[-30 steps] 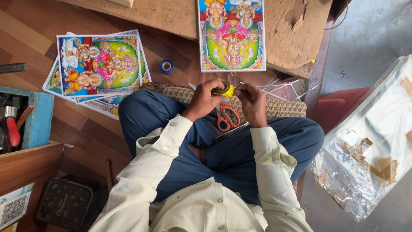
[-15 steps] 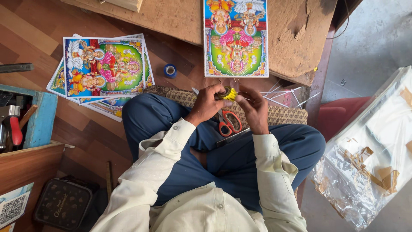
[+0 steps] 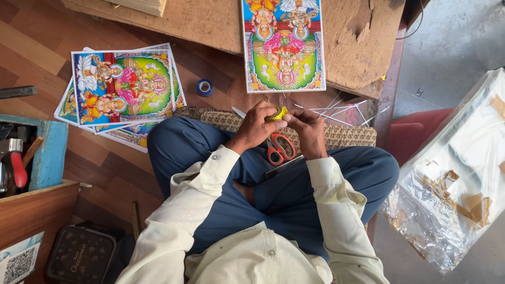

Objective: The person sits on the floor and assembles religious pictures by placing them on cardboard, covering them with plastic, and trimming the edges with scissors. They then apply decorative tape to the borders and stack the finished items.

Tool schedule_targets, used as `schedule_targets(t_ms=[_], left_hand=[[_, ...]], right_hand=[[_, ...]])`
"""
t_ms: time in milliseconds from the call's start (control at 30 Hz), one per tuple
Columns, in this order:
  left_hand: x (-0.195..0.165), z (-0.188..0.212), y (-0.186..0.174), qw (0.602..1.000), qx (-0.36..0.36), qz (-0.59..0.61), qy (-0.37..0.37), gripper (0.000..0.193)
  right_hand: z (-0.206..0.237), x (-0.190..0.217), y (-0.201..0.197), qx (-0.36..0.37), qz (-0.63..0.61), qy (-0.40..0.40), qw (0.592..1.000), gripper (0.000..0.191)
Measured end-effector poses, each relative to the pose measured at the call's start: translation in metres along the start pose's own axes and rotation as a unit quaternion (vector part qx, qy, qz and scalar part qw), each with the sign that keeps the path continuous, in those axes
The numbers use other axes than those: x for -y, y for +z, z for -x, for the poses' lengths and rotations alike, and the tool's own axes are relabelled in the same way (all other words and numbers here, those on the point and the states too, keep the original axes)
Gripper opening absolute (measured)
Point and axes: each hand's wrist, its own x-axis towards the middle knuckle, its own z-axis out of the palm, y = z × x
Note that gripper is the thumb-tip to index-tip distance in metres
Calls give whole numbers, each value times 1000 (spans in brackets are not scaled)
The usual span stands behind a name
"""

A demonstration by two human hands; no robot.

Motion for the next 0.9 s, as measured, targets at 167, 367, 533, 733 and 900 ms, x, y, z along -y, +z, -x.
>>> schedule_targets(t_ms=[167,367,533,733,900], left_hand=[[-3,-10,-7,996,38,-77,1,37],[20,-22,-66,973,-10,-231,-18,45],[25,-23,-75,946,-39,-280,-161,52],[17,-31,-75,956,-124,-152,-217,45],[18,-38,-76,961,-111,-38,-250,28]], right_hand=[[-15,-8,-9,-49,-63,40,996,9],[-51,-26,-54,-298,-87,-40,950,17],[-69,-41,-52,-368,-104,-57,922,14],[-74,-48,-51,-356,-126,-67,923,14],[-76,-49,-54,-364,-133,-68,919,15]])
